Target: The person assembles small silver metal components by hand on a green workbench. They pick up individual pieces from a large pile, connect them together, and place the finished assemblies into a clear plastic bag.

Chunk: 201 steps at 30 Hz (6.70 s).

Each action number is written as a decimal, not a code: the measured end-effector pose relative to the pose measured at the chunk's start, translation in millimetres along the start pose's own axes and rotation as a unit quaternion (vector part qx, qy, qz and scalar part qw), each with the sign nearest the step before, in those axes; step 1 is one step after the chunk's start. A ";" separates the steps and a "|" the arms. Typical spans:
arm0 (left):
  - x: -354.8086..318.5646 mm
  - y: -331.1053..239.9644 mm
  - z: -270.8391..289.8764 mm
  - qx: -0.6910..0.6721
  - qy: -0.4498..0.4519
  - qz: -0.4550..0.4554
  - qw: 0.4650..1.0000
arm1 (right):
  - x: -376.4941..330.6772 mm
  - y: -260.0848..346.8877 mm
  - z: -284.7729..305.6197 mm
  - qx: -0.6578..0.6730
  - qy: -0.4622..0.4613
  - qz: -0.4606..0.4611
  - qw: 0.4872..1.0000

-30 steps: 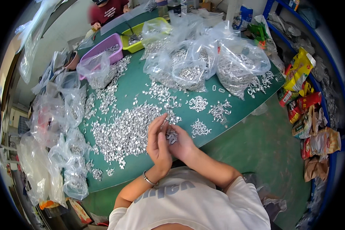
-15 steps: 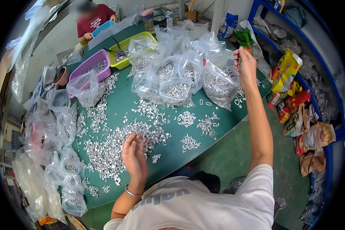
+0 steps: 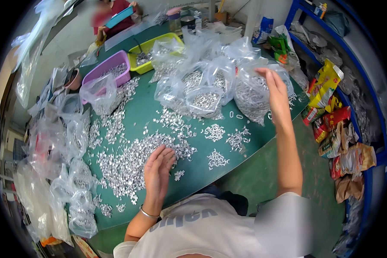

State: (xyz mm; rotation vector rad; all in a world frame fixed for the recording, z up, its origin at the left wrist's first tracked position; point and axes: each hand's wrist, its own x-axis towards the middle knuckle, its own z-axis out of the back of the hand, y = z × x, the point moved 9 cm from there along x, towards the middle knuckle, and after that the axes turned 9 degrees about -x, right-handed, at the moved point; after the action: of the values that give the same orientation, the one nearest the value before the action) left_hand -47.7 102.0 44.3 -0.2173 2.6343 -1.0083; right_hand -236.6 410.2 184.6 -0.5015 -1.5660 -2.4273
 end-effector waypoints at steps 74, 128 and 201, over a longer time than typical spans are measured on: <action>12.0 -70.8 112.6 0.828 -0.003 -0.267 0.493 | -194.0 57.4 -318.1 -0.178 0.300 0.351 0.869; -71.2 -44.1 102.0 0.714 0.056 -0.180 0.674 | -225.6 89.0 -367.4 -0.201 0.351 0.368 0.837; -59.8 -63.2 105.3 0.530 0.041 -0.167 0.830 | -257.9 52.9 -297.4 0.381 0.493 -0.301 0.722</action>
State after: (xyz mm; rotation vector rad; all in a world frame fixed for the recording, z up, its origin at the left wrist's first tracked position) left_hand 46.2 4.4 26.6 -0.3586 1.7154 -2.4296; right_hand -30.8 115.4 15.7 1.3846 -1.9963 -1.4544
